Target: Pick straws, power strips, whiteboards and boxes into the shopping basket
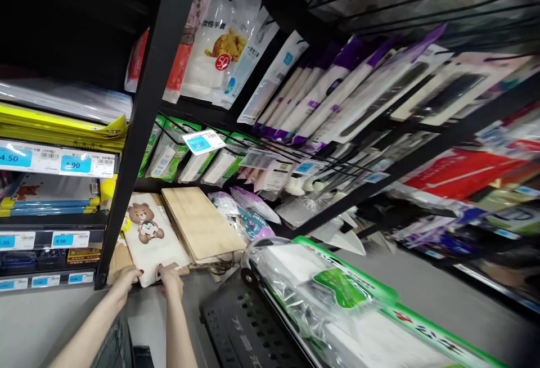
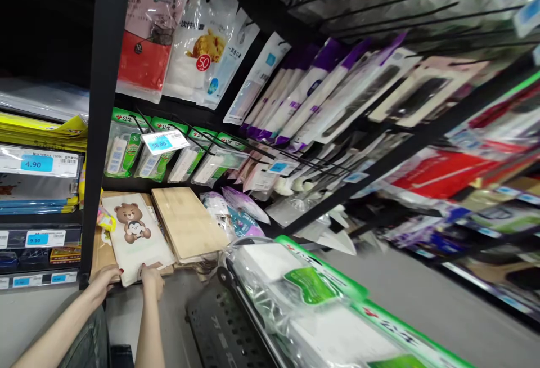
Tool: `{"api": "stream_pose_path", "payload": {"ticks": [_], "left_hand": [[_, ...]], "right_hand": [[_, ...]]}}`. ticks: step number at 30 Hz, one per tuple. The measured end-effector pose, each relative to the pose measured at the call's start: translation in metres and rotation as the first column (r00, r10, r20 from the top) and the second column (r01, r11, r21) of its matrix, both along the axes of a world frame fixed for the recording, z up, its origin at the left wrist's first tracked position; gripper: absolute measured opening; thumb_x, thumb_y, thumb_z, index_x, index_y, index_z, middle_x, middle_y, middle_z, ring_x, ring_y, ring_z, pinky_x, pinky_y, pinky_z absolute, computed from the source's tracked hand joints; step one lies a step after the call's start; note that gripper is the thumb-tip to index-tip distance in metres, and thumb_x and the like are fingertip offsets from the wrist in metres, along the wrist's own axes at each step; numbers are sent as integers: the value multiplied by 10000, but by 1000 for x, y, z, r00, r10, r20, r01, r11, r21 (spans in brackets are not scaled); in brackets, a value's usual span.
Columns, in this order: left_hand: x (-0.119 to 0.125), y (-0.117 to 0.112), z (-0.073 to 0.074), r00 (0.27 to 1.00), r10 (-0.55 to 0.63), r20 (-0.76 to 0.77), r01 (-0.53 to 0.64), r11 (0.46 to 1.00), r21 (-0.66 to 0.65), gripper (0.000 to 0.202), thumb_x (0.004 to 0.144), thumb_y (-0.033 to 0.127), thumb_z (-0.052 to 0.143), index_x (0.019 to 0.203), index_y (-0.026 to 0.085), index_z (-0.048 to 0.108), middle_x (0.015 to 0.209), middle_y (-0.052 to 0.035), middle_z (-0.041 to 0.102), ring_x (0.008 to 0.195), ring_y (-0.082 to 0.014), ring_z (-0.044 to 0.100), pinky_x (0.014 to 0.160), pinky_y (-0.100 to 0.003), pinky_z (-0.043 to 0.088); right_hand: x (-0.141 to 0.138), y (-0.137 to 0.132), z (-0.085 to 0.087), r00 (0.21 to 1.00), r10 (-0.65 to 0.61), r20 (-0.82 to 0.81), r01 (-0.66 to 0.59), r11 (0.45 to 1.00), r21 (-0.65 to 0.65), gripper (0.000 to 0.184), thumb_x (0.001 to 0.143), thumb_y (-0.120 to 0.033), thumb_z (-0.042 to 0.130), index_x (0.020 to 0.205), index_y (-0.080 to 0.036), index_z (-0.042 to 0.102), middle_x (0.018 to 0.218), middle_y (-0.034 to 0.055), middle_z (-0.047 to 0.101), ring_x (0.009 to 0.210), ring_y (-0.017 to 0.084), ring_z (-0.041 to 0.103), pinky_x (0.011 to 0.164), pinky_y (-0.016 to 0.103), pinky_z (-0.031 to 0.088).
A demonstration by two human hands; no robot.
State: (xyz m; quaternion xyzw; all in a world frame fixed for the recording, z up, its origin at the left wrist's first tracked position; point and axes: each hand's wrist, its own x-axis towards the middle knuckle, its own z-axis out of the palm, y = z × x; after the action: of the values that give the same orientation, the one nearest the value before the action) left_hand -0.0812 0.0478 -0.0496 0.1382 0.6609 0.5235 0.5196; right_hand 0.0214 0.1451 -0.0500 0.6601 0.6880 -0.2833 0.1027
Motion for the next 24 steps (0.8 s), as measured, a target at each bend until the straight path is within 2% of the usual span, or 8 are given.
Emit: {"api": "stream_pose_path", "payload": {"ticks": [3,6,11,14,16,18,21,24], "left_hand": [[10,3,10,992,32,120,-38,998,46,107,834,183,537,874,122,613,913,-45,653,884,-169,597,819,-364,441],[14,4,13,976,50,213,-69,994,84,129,800,123,525,895,126,612,949,-58,661,927,-181,590,862,-374,405],[12,2,4,950,124,288,-154,985,83,287,712,153,550,998,155,581,1102,-82,634,1025,-215,563,879,-380,370],[10,2,-2,943,137,305,-178,978,111,327,642,146,550,967,147,583,1065,-93,652,994,-218,581,862,-350,374],[9,3,-4,943,129,307,-182,972,149,351,614,145,538,962,139,583,1018,-90,669,951,-217,597,839,-340,385],[9,5,-5,944,119,309,-182,966,183,376,590,161,535,961,135,592,969,-87,684,933,-234,606,818,-347,395],[11,5,-6,945,121,304,-198,951,237,396,531,165,539,918,130,620,926,-93,698,981,-265,594,833,-345,401],[20,2,-6,946,150,288,-234,930,284,412,498,157,528,898,134,623,980,-109,691,1036,-272,572,877,-337,394]], "right_hand": [[-2,4,2,987,-161,15,161,981,-105,435,901,-493,393,1017,-116,574,852,53,643,711,137,615,693,335,512],[-1,4,3,967,-253,-2,251,958,-137,424,903,-485,394,1032,-121,569,864,52,644,727,136,615,711,336,509],[4,7,0,949,-312,-52,304,945,-125,429,901,-494,392,1025,-124,571,892,55,641,757,138,612,729,339,505],[4,7,-1,946,-318,-67,310,945,-106,452,916,-498,343,976,-123,587,847,44,648,702,121,611,700,314,507],[2,7,1,951,-308,-33,307,951,-34,461,914,-503,339,997,-121,584,913,70,647,757,140,618,722,333,505],[0,9,5,962,-272,13,269,957,111,466,913,-485,348,1114,-109,534,1098,128,595,929,191,597,808,386,480],[-1,20,8,993,-108,47,87,942,324,485,910,-424,382,1273,-104,406,1339,157,417,1211,247,421,990,434,346],[0,40,6,994,32,102,-65,938,342,572,865,-444,469,1296,-77,384,1390,175,358,1297,282,304,1051,449,246]]}}
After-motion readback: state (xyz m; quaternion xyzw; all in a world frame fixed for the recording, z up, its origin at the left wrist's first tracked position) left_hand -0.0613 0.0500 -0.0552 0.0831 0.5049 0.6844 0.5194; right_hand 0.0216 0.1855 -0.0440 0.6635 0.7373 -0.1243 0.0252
